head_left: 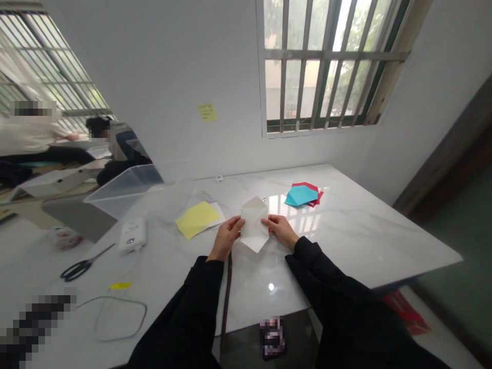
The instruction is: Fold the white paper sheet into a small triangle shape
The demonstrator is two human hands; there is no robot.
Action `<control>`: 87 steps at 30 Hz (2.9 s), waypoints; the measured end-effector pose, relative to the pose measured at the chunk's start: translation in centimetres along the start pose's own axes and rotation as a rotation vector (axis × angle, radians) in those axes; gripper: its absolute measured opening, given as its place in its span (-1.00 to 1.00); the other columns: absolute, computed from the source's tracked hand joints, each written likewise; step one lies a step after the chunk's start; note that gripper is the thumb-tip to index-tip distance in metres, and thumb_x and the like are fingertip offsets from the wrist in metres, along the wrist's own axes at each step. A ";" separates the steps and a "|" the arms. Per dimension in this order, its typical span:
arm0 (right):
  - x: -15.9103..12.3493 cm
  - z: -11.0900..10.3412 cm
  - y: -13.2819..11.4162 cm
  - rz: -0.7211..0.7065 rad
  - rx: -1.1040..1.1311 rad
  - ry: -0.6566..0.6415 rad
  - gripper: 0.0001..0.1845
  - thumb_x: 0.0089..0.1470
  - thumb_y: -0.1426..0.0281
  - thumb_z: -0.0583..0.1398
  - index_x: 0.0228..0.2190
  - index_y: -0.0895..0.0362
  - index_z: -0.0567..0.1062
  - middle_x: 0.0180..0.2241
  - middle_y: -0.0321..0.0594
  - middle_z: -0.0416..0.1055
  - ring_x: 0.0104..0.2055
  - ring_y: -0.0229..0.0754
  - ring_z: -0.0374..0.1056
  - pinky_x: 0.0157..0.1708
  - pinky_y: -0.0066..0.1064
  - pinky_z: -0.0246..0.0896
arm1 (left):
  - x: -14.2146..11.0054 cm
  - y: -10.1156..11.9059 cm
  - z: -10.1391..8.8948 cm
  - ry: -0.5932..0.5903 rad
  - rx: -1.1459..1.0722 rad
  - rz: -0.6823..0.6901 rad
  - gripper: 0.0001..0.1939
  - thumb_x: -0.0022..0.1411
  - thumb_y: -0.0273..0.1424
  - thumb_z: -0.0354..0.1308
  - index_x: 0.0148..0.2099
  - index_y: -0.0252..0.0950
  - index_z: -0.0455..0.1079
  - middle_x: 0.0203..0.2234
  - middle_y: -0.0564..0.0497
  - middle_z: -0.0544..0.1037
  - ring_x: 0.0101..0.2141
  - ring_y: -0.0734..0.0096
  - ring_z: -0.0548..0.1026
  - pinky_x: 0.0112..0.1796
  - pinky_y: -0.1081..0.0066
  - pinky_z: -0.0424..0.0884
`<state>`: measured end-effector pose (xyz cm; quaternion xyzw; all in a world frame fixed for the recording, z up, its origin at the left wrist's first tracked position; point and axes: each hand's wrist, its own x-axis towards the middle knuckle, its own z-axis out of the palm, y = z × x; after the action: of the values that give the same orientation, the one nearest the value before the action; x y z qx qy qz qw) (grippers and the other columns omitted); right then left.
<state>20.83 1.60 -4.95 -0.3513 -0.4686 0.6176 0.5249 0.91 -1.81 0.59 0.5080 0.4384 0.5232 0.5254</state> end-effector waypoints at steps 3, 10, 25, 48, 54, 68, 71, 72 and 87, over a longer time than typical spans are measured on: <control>-0.2 0.0 -0.1 -0.008 -0.024 -0.007 -0.47 -0.20 -0.03 0.46 -0.53 0.14 0.45 -0.55 -0.36 0.33 -0.52 -0.33 0.15 -0.46 -0.43 0.01 | 0.1 -0.2 -0.2 -0.030 0.107 0.005 -0.50 -0.04 0.02 0.46 -0.22 -0.29 0.60 -0.33 -0.09 0.68 -0.35 0.21 0.60 -0.30 0.32 0.51; -0.6 -0.1 -0.3 -0.059 -0.145 -0.049 -0.49 -0.08 -0.03 0.41 -0.53 0.14 0.42 -0.58 -0.37 0.29 -0.52 -0.32 0.13 -0.47 -0.43 -0.04 | 0.1 -0.5 -0.2 0.001 0.236 -0.016 -0.48 -0.10 0.07 0.47 -0.35 -0.30 0.63 -0.43 -0.10 0.68 -0.42 0.11 0.60 -0.39 0.26 0.49; -0.6 -0.2 -0.7 -0.052 -0.205 -0.053 -0.46 -0.10 -0.04 0.40 -0.55 0.13 0.36 -0.59 -0.39 0.27 -0.55 -0.36 0.08 -0.52 -0.43 -0.10 | 0.4 -1.3 -0.4 -0.016 0.261 -0.026 -0.40 -0.08 0.05 0.48 -0.21 -0.40 0.65 -0.31 -0.14 0.71 -0.38 0.17 0.61 -0.36 0.35 0.48; -1.3 0.6 -1.7 -0.053 -0.209 -0.058 -0.43 -0.15 -0.05 0.41 -0.57 0.11 0.30 -0.62 -0.43 0.25 -0.57 -0.37 0.09 -0.53 -0.44 -0.01 | 0.2 -1.1 0.0 -0.023 0.304 -0.064 -0.47 -0.04 -0.02 0.47 -0.27 -0.42 0.64 -0.36 -0.16 0.70 -0.42 0.24 0.58 -0.44 0.40 0.43; -1.1 0.4 -1.5 -0.046 -0.216 -0.059 -0.44 -0.14 -0.04 0.41 -0.55 0.12 0.32 -0.61 -0.42 0.26 -0.59 -0.37 0.10 -0.55 -0.45 -0.03 | 0.4 -1.4 -0.1 -0.032 0.361 -0.052 -0.49 0.00 -0.02 0.44 -0.27 -0.42 0.64 -0.37 -0.16 0.70 -0.43 0.25 0.58 -0.46 0.42 0.42; -1.1 0.3 -1.1 -0.005 -0.234 -0.151 -0.48 -0.11 0.04 0.45 -0.32 0.25 0.64 -0.39 -0.16 0.57 -0.41 -0.21 0.42 -0.37 -0.38 0.30 | 0.1 -0.8 0.4 -0.011 0.392 0.002 -0.48 0.02 -0.01 0.43 -0.28 -0.43 0.62 -0.38 -0.16 0.69 -0.43 0.22 0.59 -0.45 0.41 0.43; -1.1 0.3 -1.2 -0.011 -0.232 -0.139 -0.49 -0.11 0.04 0.45 -0.33 0.24 0.64 -0.41 -0.17 0.57 -0.41 -0.20 0.42 -0.39 -0.39 0.29 | 0.1 -0.9 0.4 -0.008 0.387 0.009 -0.47 0.01 0.00 0.43 -0.27 -0.43 0.63 -0.39 -0.16 0.69 -0.44 0.22 0.58 -0.47 0.42 0.42; -1.1 0.3 -1.3 -0.009 -0.229 -0.136 -0.50 -0.11 0.04 0.45 -0.33 0.23 0.64 -0.41 -0.18 0.56 -0.41 -0.20 0.42 -0.39 -0.38 0.30 | 0.1 -0.9 0.4 -0.007 0.389 0.011 -0.47 0.01 0.00 0.43 -0.27 -0.43 0.63 -0.39 -0.15 0.69 -0.44 0.21 0.58 -0.47 0.41 0.43; -0.3 -0.2 -0.5 -0.021 -0.207 -0.085 -0.52 -0.11 0.09 0.44 -0.32 0.24 0.63 -0.38 -0.15 0.58 -0.40 -0.22 0.43 -0.39 -0.41 0.32 | 0.2 -0.8 0.6 -0.015 0.290 0.047 -0.53 0.03 -0.02 0.41 -0.27 -0.37 0.61 -0.40 -0.08 0.67 -0.43 0.30 0.55 -0.41 0.43 0.43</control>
<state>21.23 1.34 -4.55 -0.3720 -0.5553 0.5749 0.4720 1.62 -1.58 -0.14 0.5927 0.4933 0.4628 0.4373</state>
